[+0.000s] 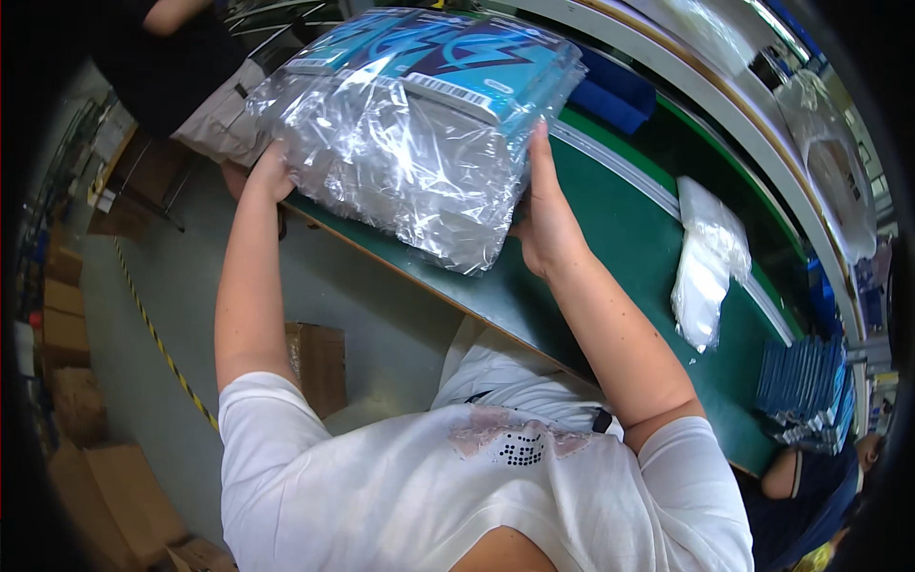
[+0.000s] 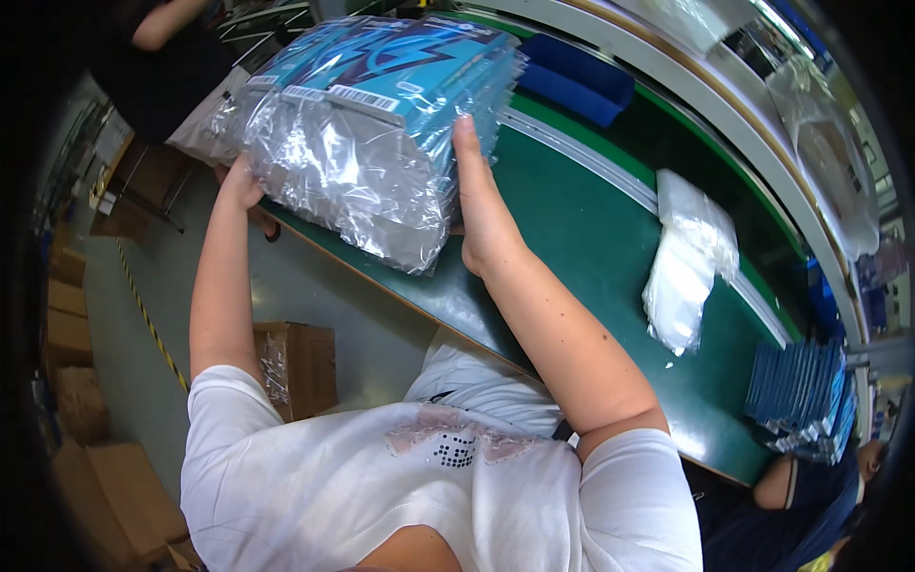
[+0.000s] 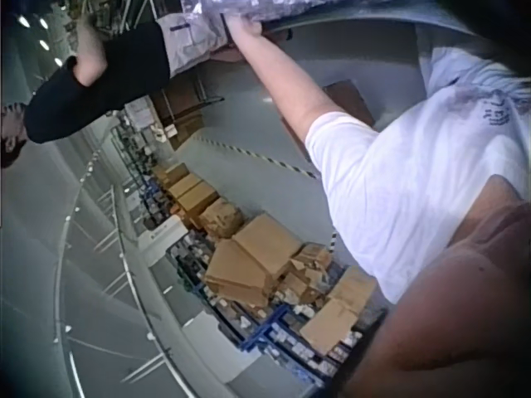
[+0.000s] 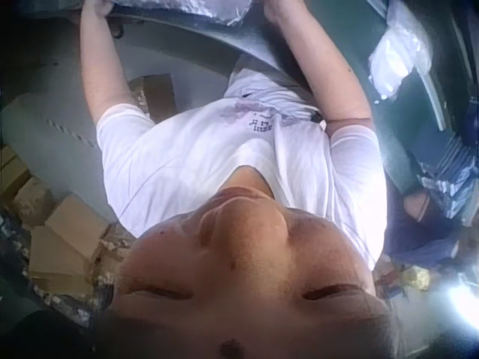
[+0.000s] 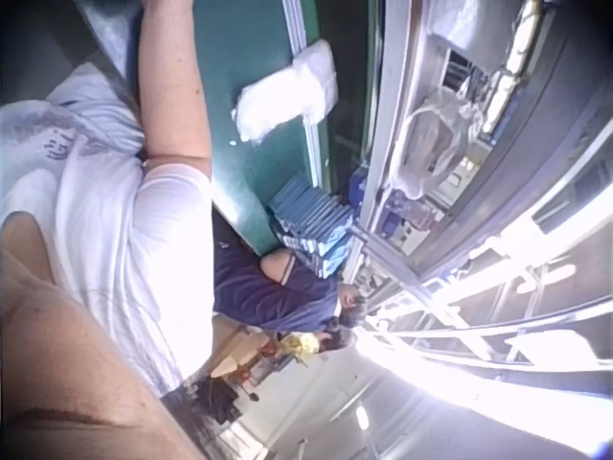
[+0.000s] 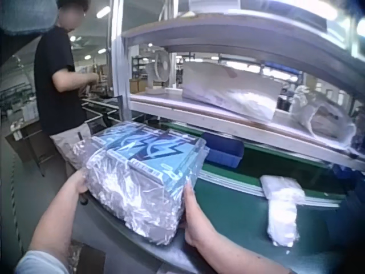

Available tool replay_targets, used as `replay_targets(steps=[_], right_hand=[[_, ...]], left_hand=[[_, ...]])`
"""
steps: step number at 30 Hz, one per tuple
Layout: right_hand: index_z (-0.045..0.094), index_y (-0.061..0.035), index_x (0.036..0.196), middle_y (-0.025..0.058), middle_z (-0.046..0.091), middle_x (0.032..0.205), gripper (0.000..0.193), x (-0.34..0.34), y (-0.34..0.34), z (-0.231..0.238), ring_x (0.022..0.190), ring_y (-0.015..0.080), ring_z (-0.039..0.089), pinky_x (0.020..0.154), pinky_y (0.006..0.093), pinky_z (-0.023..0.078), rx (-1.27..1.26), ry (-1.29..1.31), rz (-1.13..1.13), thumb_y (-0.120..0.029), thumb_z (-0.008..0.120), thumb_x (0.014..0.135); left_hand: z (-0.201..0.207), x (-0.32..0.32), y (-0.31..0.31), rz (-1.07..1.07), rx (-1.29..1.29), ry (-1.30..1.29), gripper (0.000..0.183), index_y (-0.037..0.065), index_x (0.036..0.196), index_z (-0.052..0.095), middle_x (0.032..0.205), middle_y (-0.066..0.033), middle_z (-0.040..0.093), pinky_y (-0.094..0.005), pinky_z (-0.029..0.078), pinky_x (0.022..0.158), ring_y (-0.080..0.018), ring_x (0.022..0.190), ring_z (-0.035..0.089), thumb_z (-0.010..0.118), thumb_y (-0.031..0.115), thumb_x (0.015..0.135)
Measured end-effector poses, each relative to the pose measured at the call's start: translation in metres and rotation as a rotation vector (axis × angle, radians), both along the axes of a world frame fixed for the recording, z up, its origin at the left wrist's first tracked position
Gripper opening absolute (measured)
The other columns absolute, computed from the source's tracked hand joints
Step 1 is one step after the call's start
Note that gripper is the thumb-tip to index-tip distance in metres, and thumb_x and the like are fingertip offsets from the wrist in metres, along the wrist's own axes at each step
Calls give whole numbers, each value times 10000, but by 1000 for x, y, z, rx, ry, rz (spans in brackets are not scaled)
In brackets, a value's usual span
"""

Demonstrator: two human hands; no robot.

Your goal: The person repeatedly picks up blue rectangular boxes labeled 'Stellar Cell' and places them into clear plastic bags on a green conveyor belt. They then move the packaged items to a growing stack on the left side of the belt. The process is continuous and repetitive throughout the clip.

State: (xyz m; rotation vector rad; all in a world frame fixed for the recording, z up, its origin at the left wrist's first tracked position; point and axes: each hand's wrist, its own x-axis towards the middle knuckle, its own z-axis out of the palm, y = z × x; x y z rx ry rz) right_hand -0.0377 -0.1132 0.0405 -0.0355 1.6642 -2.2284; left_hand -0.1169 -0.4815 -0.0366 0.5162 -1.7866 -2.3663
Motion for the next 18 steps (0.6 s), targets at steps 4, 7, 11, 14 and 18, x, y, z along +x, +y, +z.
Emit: replay_targets(steps=[4, 7, 11, 14, 18], right_hand=[[173, -66, 1478, 182, 187, 1518, 991, -7, -7, -6, 1402, 322, 177, 1122, 489, 157, -39, 3, -38, -781, 346, 814], [189, -60, 1473, 184, 210, 1510, 987, -11, -9, -4, 1393, 324, 206, 1113, 498, 183, -19, 5, -13, -778, 350, 816], [210, -59, 1467, 185, 247, 1495, 967, -18, -13, -5, 1378, 324, 246, 1097, 502, 227, -26, -1, -11, -765, 360, 824], [218, -58, 1465, 181, 259, 1491, 955, -22, -16, -7, 1371, 323, 260, 1092, 500, 239, -43, -5, -17, -753, 375, 829], [175, -17, 1463, 164, 205, 1514, 1015, -25, -22, -8, 1397, 322, 184, 1113, 521, 148, -137, 32, 15, -746, 441, 809]], left_hand=[[14, 3, 17, -64, -1, -5, 375, 50, 1227, 511, 1167, -89, 579, -396, 461, 917, -237, 1063, 561, 443, 302, 958], [7, 0, 5, -98, 21, 31, 374, 41, 1193, 529, 1131, -101, 589, -404, 475, 894, -246, 1021, 575, 466, 312, 944], [10, 3, 7, -110, 30, 43, 379, 43, 1184, 536, 1108, -100, 599, -399, 488, 869, -236, 1000, 586, 449, 330, 953], [12, 2, 7, -79, 57, 41, 377, 44, 1179, 538, 1086, -98, 602, -396, 498, 847, -231, 978, 593, 441, 334, 959], [17, 4, 6, -87, 34, 53, 393, 51, 1176, 540, 1053, -85, 603, -398, 499, 835, -227, 970, 592, 454, 364, 953]])
